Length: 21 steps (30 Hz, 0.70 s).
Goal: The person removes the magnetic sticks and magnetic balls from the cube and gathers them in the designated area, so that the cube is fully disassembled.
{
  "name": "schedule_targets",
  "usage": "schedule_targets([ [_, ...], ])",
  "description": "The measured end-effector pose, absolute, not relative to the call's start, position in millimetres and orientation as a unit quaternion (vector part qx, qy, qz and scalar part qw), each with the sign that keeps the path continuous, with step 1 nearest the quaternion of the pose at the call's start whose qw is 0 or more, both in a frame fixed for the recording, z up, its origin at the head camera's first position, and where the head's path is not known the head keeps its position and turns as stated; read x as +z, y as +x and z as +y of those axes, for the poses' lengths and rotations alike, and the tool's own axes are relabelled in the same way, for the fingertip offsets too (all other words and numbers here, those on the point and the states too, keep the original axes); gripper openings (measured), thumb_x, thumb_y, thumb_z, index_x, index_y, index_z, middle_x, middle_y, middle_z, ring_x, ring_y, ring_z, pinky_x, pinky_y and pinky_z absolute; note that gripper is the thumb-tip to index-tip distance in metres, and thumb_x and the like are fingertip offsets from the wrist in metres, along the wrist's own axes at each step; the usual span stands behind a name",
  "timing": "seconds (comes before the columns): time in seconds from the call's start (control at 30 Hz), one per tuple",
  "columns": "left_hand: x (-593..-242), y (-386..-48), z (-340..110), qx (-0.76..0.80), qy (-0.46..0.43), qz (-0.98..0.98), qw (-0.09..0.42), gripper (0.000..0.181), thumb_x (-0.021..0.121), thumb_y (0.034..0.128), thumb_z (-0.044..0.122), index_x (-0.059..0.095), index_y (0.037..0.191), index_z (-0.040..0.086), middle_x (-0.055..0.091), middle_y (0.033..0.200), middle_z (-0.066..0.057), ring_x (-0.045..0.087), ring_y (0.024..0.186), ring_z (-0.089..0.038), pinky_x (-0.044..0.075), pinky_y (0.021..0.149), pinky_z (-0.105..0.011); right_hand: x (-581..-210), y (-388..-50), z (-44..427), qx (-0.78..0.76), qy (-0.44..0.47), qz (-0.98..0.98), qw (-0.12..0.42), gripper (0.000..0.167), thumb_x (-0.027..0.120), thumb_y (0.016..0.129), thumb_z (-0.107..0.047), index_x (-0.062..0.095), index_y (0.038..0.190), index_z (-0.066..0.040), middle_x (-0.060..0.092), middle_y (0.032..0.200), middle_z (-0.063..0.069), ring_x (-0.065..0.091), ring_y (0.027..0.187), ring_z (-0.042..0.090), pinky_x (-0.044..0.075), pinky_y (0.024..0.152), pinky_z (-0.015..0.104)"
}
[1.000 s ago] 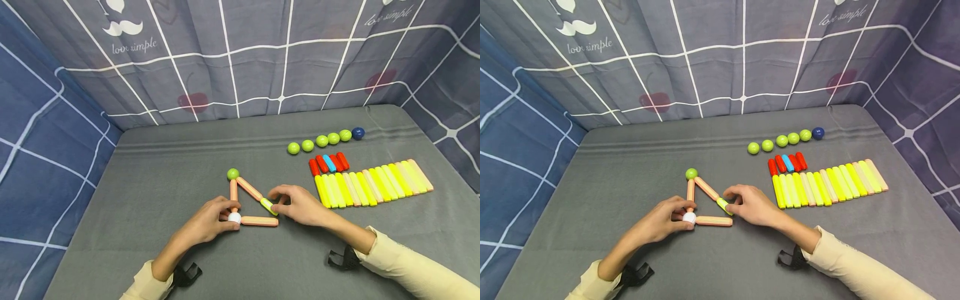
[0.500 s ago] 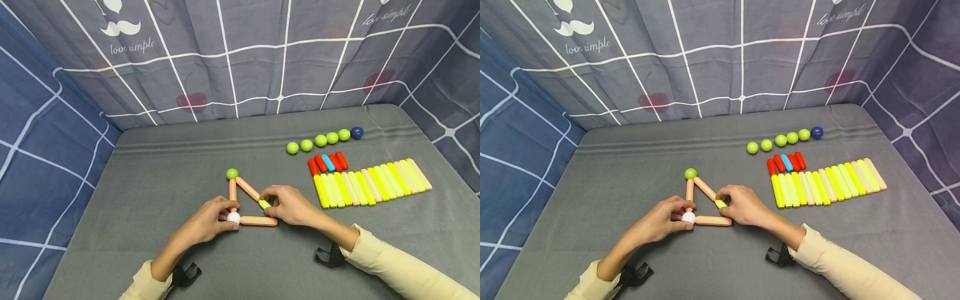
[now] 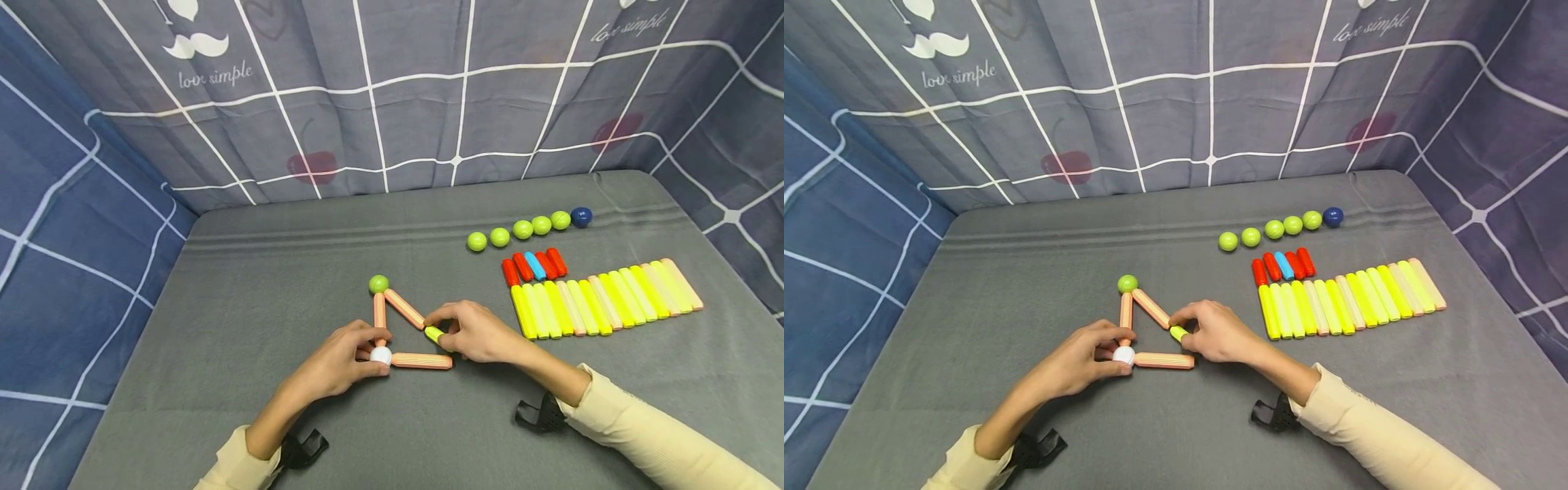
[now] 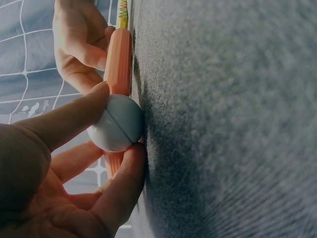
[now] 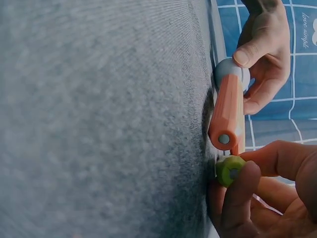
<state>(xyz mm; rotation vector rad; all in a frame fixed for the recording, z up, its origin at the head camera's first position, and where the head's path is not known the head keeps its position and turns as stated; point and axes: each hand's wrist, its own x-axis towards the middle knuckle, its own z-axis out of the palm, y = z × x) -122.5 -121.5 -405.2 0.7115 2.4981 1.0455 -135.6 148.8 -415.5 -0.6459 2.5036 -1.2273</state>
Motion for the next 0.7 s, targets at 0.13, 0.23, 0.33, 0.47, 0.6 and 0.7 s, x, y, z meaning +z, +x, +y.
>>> schedule_targets([
  [0.13, -405.3, -122.2, -122.0, 0.369, 0.249, 0.88, 0.167, 0.043, 0.082, 0.0817, 0.015, 0.068, 0.122, 0.01, 0.059, 0.104, 0.004, 0.059, 0.093, -0.011, 0.051, 0.083, -0.031, -416.8, -134.2, 150.7, -0.455, -0.216, 0.85, 0.156, 0.034, 0.061, 0.083, 0.002, 0.072, 0.113, -0.009, 0.065, 0.102, 0.002, 0.057, 0.049, 0.013, 0.049, 0.048, 0.029],
  [0.23, -405.7, -122.5, -122.2, 0.37, 0.255, 0.878, 0.162, 0.042, 0.082, 0.0816, 0.016, 0.069, 0.121, 0.01, 0.059, 0.104, 0.003, 0.059, 0.092, -0.011, 0.051, 0.083, -0.031, -419.4, -132.0, 152.8, -0.472, -0.214, 0.842, 0.152, 0.034, 0.061, 0.084, 0.004, 0.071, 0.115, -0.006, 0.065, 0.103, 0.005, 0.057, 0.051, 0.014, 0.051, 0.048, 0.03],
  [0.33, -406.0, -122.7, -122.6, 0.372, 0.258, 0.877, 0.159, 0.042, 0.082, 0.0817, 0.016, 0.069, 0.12, 0.009, 0.059, 0.104, 0.003, 0.059, 0.092, -0.011, 0.051, 0.083, -0.031, -419.8, -130.1, 155.6, -0.484, -0.213, 0.836, 0.144, 0.035, 0.06, 0.085, 0.005, 0.067, 0.119, -0.002, 0.065, 0.108, 0.009, 0.058, 0.053, 0.014, 0.052, 0.048, 0.031],
  [0.47, -405.6, -122.0, -122.8, 0.374, 0.25, 0.878, 0.163, 0.042, 0.083, 0.0812, 0.015, 0.069, 0.121, 0.009, 0.059, 0.104, 0.003, 0.059, 0.092, -0.011, 0.051, 0.083, -0.03, -411.3, -130.8, 164.9, -0.494, -0.201, 0.834, 0.142, 0.033, 0.059, 0.088, 0.005, 0.064, 0.121, 0.001, 0.064, 0.106, 0.01, 0.059, 0.056, 0.016, 0.052, 0.048, 0.031],
  [0.6, -405.1, -122.1, -122.8, 0.374, 0.248, 0.878, 0.168, 0.043, 0.082, 0.0815, 0.014, 0.068, 0.122, 0.01, 0.059, 0.105, 0.003, 0.059, 0.093, -0.011, 0.051, 0.083, -0.03, -391.1, -135.4, 190.1, -0.504, -0.165, 0.839, 0.122, 0.031, 0.059, 0.089, 0.004, 0.064, 0.12, 0.001, 0.065, 0.093, 0.01, 0.055, 0.051, 0.019, 0.048, 0.044, 0.031],
  [0.7, -405.6, -122.0, -122.5, 0.372, 0.251, 0.878, 0.168, 0.043, 0.082, 0.0817, 0.015, 0.068, 0.122, 0.01, 0.059, 0.106, 0.003, 0.059, 0.094, -0.012, 0.051, 0.083, -0.031, -375.1, -140.4, 217.9, -0.514, -0.12, 0.844, 0.096, 0.03, 0.062, 0.09, 0.001, 0.063, 0.12, 0.0, 0.067, 0.087, 0.012, 0.052, 0.048, 0.022, 0.045, 0.043, 0.03],
])
